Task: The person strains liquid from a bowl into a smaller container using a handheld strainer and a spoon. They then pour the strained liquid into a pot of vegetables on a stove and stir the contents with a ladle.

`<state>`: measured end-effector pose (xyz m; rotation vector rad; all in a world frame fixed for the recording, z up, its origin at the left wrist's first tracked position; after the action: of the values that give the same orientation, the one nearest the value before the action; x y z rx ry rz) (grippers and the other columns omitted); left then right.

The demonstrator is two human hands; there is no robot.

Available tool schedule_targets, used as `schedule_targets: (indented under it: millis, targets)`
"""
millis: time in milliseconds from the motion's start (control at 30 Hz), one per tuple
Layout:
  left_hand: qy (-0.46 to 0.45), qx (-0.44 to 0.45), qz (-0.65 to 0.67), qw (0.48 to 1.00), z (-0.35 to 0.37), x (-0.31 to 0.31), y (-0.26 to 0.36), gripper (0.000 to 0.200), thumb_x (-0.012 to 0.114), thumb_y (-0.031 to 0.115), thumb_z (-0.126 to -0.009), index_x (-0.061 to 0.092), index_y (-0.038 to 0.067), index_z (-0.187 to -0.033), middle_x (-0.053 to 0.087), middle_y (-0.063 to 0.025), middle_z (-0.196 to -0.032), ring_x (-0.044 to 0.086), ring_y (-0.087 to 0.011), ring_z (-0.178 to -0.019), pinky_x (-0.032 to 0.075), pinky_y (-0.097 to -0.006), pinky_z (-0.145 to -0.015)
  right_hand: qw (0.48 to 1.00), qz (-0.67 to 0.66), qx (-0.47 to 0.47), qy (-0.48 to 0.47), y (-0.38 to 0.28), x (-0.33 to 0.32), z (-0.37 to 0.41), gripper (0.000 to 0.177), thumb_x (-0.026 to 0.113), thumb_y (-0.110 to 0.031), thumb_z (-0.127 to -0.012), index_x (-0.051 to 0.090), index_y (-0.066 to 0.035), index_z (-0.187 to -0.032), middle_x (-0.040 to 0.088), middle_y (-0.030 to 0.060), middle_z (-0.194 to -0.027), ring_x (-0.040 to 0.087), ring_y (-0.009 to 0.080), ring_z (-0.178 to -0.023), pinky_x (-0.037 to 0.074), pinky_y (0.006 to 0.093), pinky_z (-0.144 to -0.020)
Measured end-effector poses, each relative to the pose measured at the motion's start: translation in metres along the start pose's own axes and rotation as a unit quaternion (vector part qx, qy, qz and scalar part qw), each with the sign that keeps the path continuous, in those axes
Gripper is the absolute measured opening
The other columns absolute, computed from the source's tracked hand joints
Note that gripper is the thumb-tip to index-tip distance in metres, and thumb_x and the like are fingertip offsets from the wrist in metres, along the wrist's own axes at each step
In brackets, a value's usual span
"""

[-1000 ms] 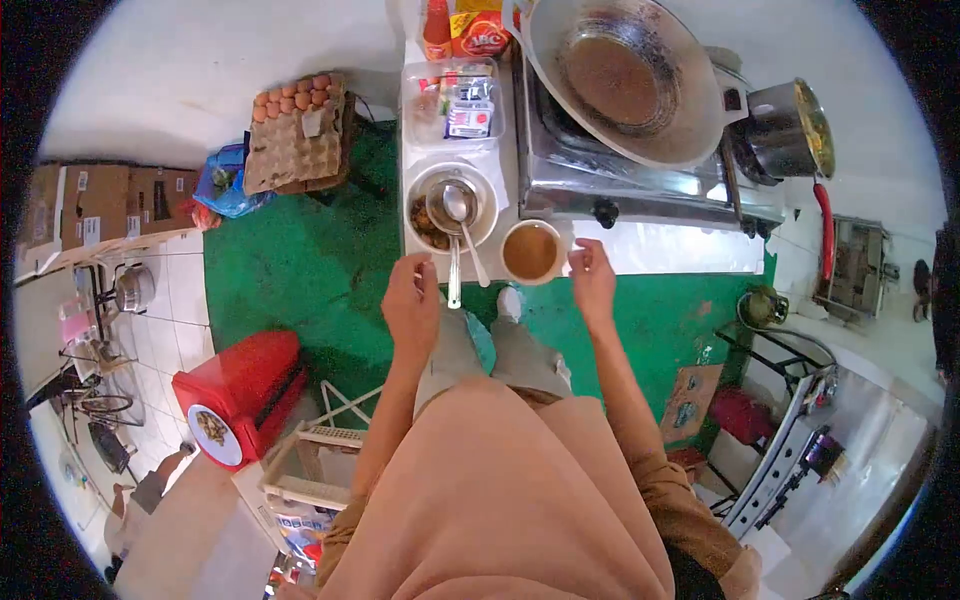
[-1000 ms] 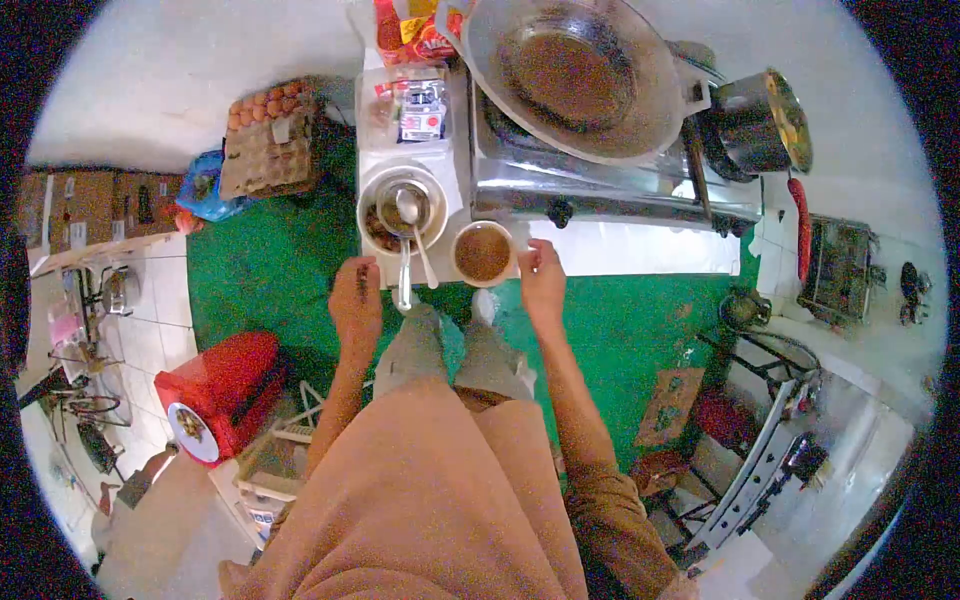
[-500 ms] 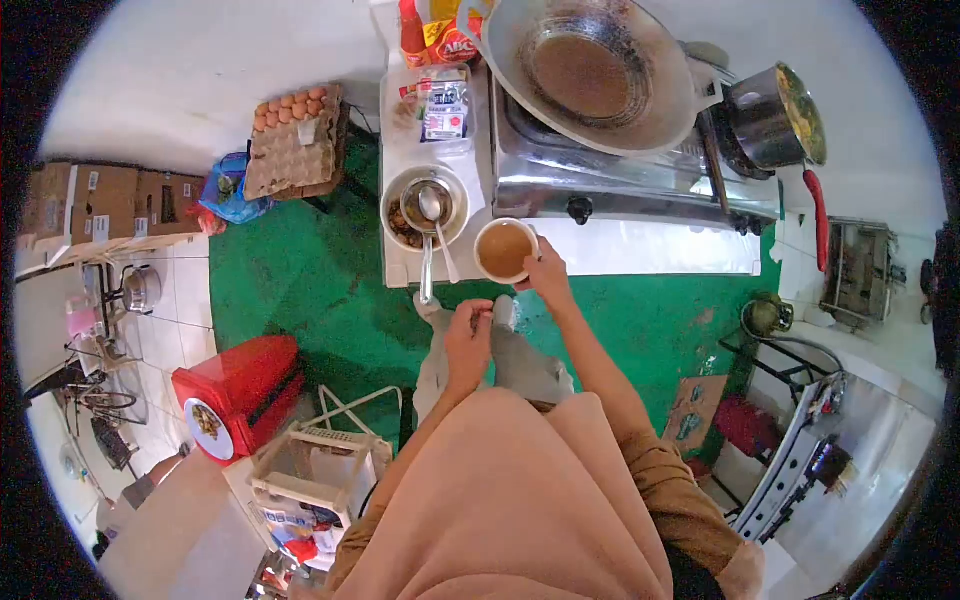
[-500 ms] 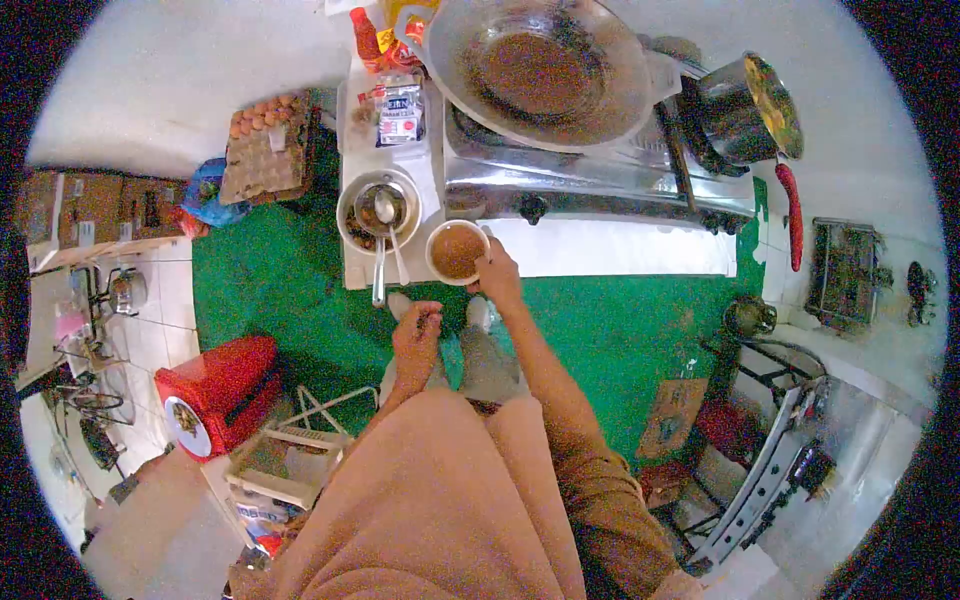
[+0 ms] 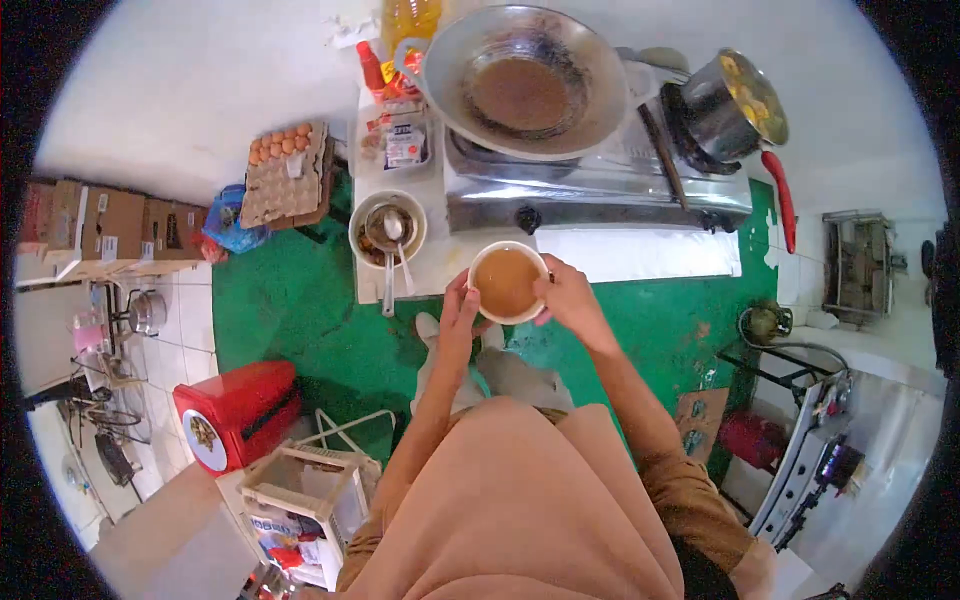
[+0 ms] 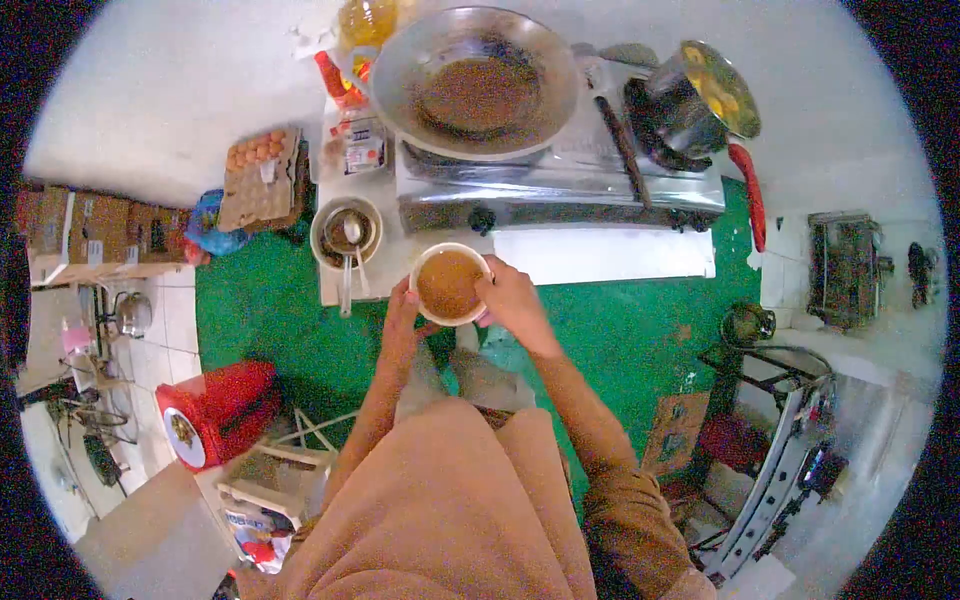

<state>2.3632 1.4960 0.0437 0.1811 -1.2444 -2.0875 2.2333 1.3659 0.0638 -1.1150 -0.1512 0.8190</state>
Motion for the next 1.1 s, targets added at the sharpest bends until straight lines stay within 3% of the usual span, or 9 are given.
schedule_targets:
  millis: [100,300,400,467,500,567,767,1000,1100]
  targets:
    - [-0.099,-0.058,0.013,0.993,0.008,0.021,0.032,0.057,0.052,0.046,-0.089,0.036,0.016,-0.135,0.042,-0.0073,-0.13,0.047,-0.0219,-0.117,0.049,-0.0403,-0.086,0.999,0.031,0.003,-0.005,-0.022,-0.027,0.017,0.034,0.049,-0.011,-0.082,0.055,-0.001,-0.114,0.066,0.0171,-0.077,0.067,0.0237,-0.055,0.055,0.0321,-0.05]
    - [-0.202,-0.035,0.0,0.979,0.009,0.05,0.069,0.052,0.051,0.037,-0.09,0.037,0.014,-0.135,0.045,-0.0086,-0.128,0.048,-0.0234,-0.117,0.051,-0.0421,-0.086,0.998,-0.059,0.033,-0.008,-0.054,-0.068,0.057,0.041,0.055,-0.013,-0.083,0.05,0.0,-0.121,0.064,0.0123,-0.071,0.062,0.0182,-0.049,0.055,0.0294,-0.05]
    - [-0.24,-0.064,-0.006,0.969,0.011,0.067,0.098,0.051,0.049,0.034,-0.091,0.037,0.012,-0.135,0.046,-0.0104,-0.127,0.05,-0.0245,-0.115,0.052,-0.0422,-0.084,0.992,-0.119,0.031,-0.013,-0.06,-0.08,0.073,0.046,0.059,-0.018,-0.084,0.046,-0.002,-0.125,0.062,0.0119,-0.08,0.063,0.0173,-0.06,0.055,0.0294,-0.052]
    - [-0.262,-0.074,-0.015,0.962,0.006,0.073,0.104,0.05,0.049,0.034,-0.091,0.037,0.011,-0.134,0.046,-0.0119,-0.127,0.053,-0.0255,-0.112,0.053,-0.0418,-0.081,0.98,-0.198,-0.009,0.006,-0.063,-0.083,0.082,0.052,0.062,-0.022,-0.085,0.041,-0.005,-0.13,0.058,0.0132,-0.096,0.062,0.0189,-0.08,0.057,0.0318,-0.059]
    - [-0.277,-0.069,-0.016,0.958,0.006,0.077,0.109,0.05,0.048,0.033,-0.091,0.038,0.011,-0.134,0.047,-0.0118,-0.126,0.054,-0.0253,-0.11,0.054,-0.0413,-0.08,0.979,-0.201,-0.014,0.017,-0.062,-0.083,0.085,0.052,0.062,-0.022,-0.085,0.041,-0.005,-0.13,0.058,0.0132,-0.096,0.062,0.0189,-0.08,0.057,0.0318,-0.059]
    - [-0.299,-0.063,-0.027,0.952,0.007,0.086,0.123,0.048,0.048,0.034,-0.092,0.039,0.01,-0.132,0.05,-0.0115,-0.122,0.056,-0.0247,-0.107,0.055,-0.0392,-0.077,0.938,-0.345,0.008,0.008,-0.06,-0.082,0.09,0.055,0.061,-0.023,-0.087,0.036,-0.009,-0.133,0.053,0.0129,-0.111,0.058,0.0212,-0.094,0.058,0.0362,-0.066]
    - [-0.352,-0.072,-0.066,0.931,-0.004,0.114,0.143,0.048,0.048,0.038,-0.092,0.041,0.009,-0.13,0.05,-0.0112,-0.122,0.057,-0.0236,-0.107,0.055,-0.0374,-0.077,0.893,-0.447,-0.038,0.048,-0.08,-0.095,0.102,0.059,0.058,-0.019,-0.088,0.029,-0.012,-0.139,0.049,0.0123,-0.122,0.057,0.0261,-0.103,0.058,0.0423,-0.072]
    - [-0.402,-0.037,-0.091,0.911,-0.009,0.169,0.161,0.052,0.042,0.044,-0.094,0.038,0.009,-0.132,0.049,-0.0099,-0.124,0.057,-0.023,-0.106,0.055,-0.0372,-0.078,0.881,-0.456,-0.086,0.087,-0.085,-0.141,0.1,0.058,0.057,-0.017,-0.088,0.03,-0.01,-0.139,0.048,0.0117,-0.125,0.057,0.026,-0.106,0.058,0.0436,-0.074]
    - [-0.416,-0.029,-0.103,0.903,-0.015,0.194,0.166,0.068,0.041,0.059,-0.09,0.034,0.009,-0.135,0.045,-0.0113,-0.134,0.054,-0.0265,-0.113,0.054,-0.0439,-0.078,0.872,-0.472,-0.096,0.084,-0.093,-0.171,0.1,0.058,0.057,-0.015,-0.088,0.031,-0.009,-0.139,0.049,0.0115,-0.126,0.059,0.0259,-0.104,0.058,0.0432,-0.074]
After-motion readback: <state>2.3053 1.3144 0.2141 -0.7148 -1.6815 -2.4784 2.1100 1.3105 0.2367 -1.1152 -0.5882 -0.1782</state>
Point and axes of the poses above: each hand's wrist, its own z-axis away from the middle knuckle, its own x-axis out of the palm, y = z × x, the point moved 1 cm from there along -z, towards the middle knuckle
